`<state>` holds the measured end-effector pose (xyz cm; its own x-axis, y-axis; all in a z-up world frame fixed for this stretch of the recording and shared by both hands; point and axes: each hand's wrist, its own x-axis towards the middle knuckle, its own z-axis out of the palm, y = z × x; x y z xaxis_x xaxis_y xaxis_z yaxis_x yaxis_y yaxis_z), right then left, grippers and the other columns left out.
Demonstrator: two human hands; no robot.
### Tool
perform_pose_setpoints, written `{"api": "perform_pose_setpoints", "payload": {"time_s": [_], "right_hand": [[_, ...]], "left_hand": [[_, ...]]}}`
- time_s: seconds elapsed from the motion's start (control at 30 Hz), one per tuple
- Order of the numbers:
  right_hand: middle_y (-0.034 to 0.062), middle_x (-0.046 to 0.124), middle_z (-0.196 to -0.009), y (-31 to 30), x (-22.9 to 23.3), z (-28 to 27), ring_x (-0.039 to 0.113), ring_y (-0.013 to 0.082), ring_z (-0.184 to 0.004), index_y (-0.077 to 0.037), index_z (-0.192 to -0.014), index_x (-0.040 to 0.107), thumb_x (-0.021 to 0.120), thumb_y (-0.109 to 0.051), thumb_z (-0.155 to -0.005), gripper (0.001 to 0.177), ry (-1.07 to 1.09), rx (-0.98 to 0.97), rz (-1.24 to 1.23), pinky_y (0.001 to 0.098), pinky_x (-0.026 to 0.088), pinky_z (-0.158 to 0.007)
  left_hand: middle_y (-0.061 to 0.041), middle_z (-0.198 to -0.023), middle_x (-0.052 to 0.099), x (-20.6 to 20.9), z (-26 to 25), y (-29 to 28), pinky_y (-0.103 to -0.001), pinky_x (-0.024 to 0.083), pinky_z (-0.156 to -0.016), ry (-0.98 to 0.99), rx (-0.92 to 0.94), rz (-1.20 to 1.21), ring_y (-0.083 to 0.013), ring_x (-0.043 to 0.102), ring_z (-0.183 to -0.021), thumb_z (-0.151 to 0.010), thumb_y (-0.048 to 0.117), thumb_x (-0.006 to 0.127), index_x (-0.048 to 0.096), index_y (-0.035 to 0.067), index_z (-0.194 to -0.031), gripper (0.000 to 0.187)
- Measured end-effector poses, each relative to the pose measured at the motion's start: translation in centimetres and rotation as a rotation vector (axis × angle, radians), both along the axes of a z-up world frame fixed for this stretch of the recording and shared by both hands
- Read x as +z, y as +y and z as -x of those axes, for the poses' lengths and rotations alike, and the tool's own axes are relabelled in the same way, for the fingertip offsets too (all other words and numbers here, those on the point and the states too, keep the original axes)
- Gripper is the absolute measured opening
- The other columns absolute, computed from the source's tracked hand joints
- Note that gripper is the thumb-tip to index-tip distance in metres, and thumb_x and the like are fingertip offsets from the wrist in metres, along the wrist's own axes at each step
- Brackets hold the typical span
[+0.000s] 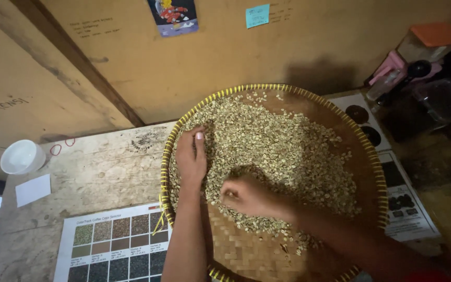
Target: Sorting green coffee beans in a woven tray to identify and remove defects
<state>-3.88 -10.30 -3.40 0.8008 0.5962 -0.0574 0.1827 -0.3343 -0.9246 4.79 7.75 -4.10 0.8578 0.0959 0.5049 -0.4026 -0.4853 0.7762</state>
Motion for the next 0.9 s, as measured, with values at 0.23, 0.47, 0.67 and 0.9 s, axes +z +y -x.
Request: {"api": "perform_pose_setpoints", "payload": {"time_s": [0.23, 0.47, 0.67, 0.9], "right_hand": [[0.0193, 0.063, -0.08, 0.4, -4.8, -0.2, 0.068, 0.0412, -0.074, -0.009, -0.108, 0.063, 0.062, -0.008, -0.091, 0.018, -0.658, 0.19, 0.184, 0.0487, 0.059, -0.061], [0.0124, 0.068, -0.074, -0.6, -1.6, 0.0, 0.071, 0.0353, -0.067, -0.011, -0.09, 0.063, 0.064, -0.014, -0.092, 0.005, -0.58, 0.176, 0.26, 0.0449, 0.056, -0.061], [0.016, 0.068, -0.07, -3.6, 0.5, -0.5, 0.068, 0.0386, -0.062, 0.0, -0.101, 0.069, 0.056, -0.001, -0.094, 0.015, -0.513, 0.219, 0.261, 0.0501, 0.058, -0.061], [0.0003, 0.063, -0.064, -4.0, -1.6, 3.0, 0.065, 0.0105, -0.055, -0.008, -0.08, 0.066, 0.056, 0.017, -0.088, 0.028, -0.661, 0.284, 0.218, 0.0206, 0.06, -0.052]], "left_hand": [[-0.022, -0.097, 0.067, 1.5, 0.3, 0.2, -0.051, 0.051, -0.086, -0.111, 0.016, -0.032, -0.0436, 0.065, -0.091, -0.111, 0.018, 0.049, 0.071, 0.005, -0.122, 0.028], [-0.02, -0.104, 0.07, 1.4, 0.3, 0.0, -0.049, 0.05, -0.09, -0.065, 0.031, -0.048, -0.0423, 0.066, -0.1, -0.111, 0.023, 0.048, 0.07, 0.006, -0.123, 0.03], [-0.016, -0.104, 0.069, -0.8, -0.8, 0.3, -0.048, 0.051, -0.091, -0.05, 0.026, -0.029, -0.0391, 0.066, -0.101, -0.112, 0.025, 0.047, 0.07, 0.009, -0.124, 0.031], [-0.014, -0.116, 0.07, 1.3, 0.4, 0.0, -0.042, 0.049, -0.094, -0.037, 0.027, -0.032, -0.0289, 0.065, -0.108, -0.111, 0.037, 0.038, 0.069, 0.005, -0.121, 0.045]]}}
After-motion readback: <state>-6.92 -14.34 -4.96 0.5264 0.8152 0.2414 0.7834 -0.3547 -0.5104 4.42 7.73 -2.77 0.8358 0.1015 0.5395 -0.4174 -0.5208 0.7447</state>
